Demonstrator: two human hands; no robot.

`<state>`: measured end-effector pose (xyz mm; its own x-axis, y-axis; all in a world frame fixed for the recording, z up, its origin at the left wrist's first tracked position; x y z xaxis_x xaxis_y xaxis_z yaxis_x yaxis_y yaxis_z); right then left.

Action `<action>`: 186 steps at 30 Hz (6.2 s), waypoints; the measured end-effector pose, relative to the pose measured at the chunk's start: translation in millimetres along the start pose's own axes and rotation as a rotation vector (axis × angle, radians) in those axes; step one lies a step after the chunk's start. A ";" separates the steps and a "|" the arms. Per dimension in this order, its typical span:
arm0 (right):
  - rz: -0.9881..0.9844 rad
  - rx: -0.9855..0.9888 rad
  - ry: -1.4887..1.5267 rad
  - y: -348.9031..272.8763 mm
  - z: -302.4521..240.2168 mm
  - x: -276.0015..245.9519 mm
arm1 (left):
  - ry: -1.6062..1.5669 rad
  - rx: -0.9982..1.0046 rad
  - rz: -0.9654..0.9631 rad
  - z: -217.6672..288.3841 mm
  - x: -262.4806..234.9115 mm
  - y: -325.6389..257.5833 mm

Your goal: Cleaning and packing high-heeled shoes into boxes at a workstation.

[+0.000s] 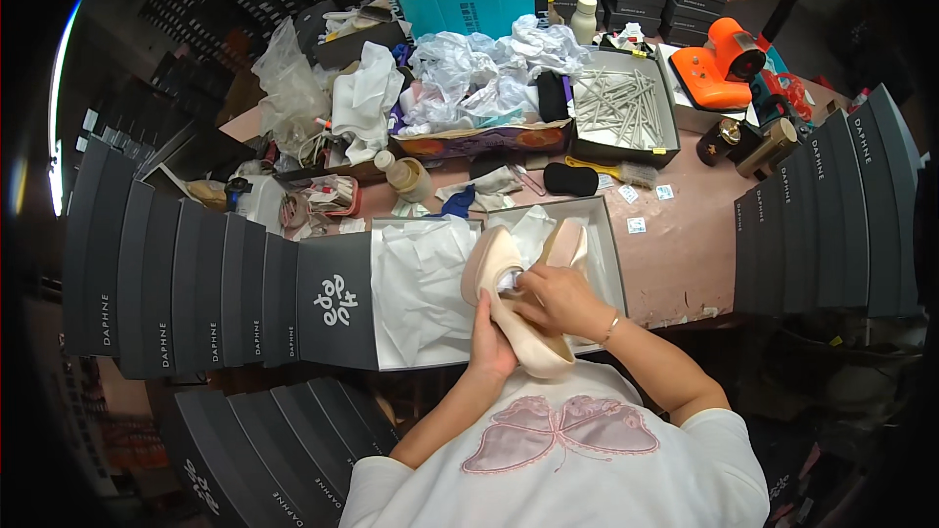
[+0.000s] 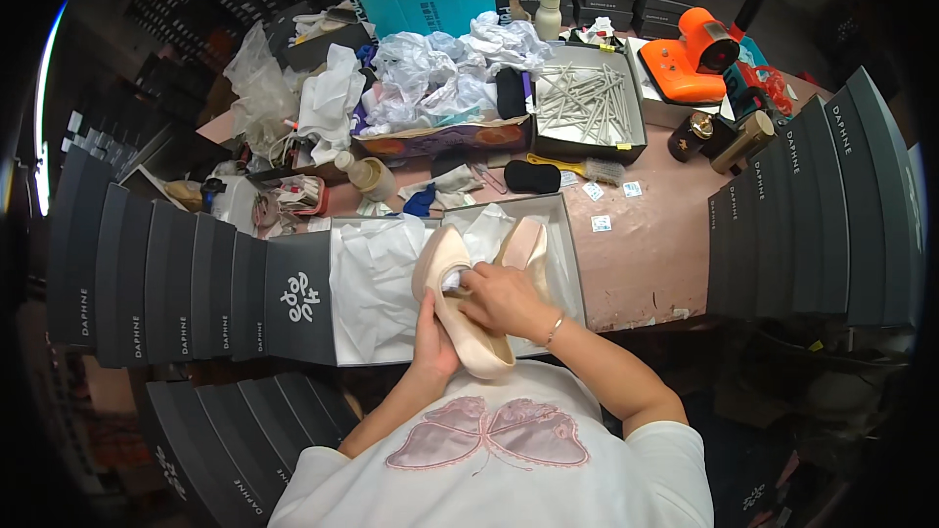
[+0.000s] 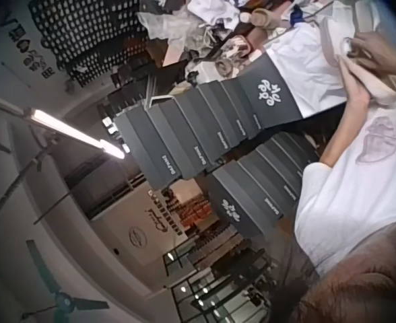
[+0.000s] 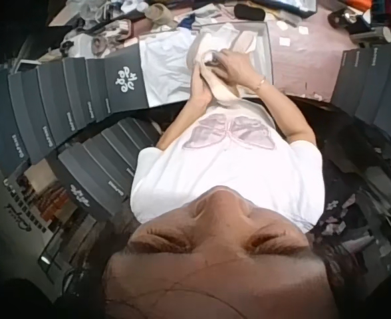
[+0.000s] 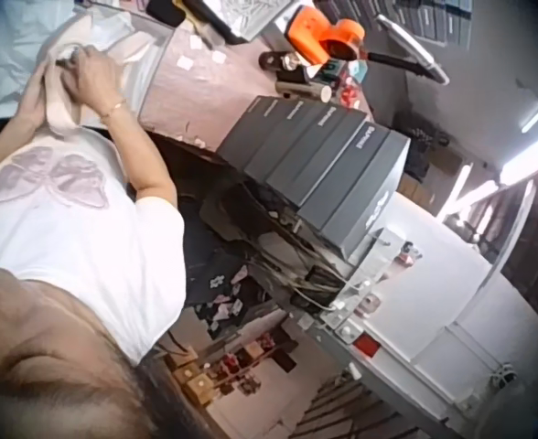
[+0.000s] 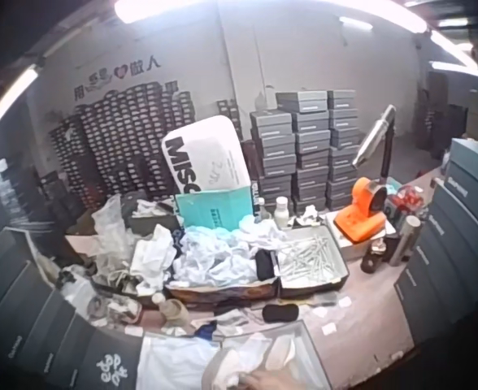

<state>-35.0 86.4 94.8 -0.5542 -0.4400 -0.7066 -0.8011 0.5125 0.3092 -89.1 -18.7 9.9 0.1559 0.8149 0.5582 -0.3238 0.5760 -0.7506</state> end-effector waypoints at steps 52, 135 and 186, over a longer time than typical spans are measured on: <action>0.090 -0.439 -0.404 -14.0 7.3 34.8 | 0.149 -0.131 -0.132 -31.4 -3.4 -1.9; 0.165 1.019 0.626 -517.0 -113.0 233.1 | 0.811 -0.421 0.095 -221.8 -370.3 -127.1; 0.283 1.657 0.380 -897.4 182.2 458.7 | 0.485 -0.632 0.513 -369.1 -602.3 -84.1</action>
<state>470.9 -441.0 -622.7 -0.8399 -0.2198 -0.4963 0.2559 0.6459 -0.7192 188.7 -534.5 -393.7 0.5515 0.8342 0.0057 0.0826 -0.0478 -0.9954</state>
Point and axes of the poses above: each hand's wrist, its own y-axis towards the middle knuckle, its own x-axis out of the palm, z = x × y, the point moved 7 cm from there along y, towards the middle knuckle, and after that the axes turned 11 degrees about z, right-handed, at the moved point
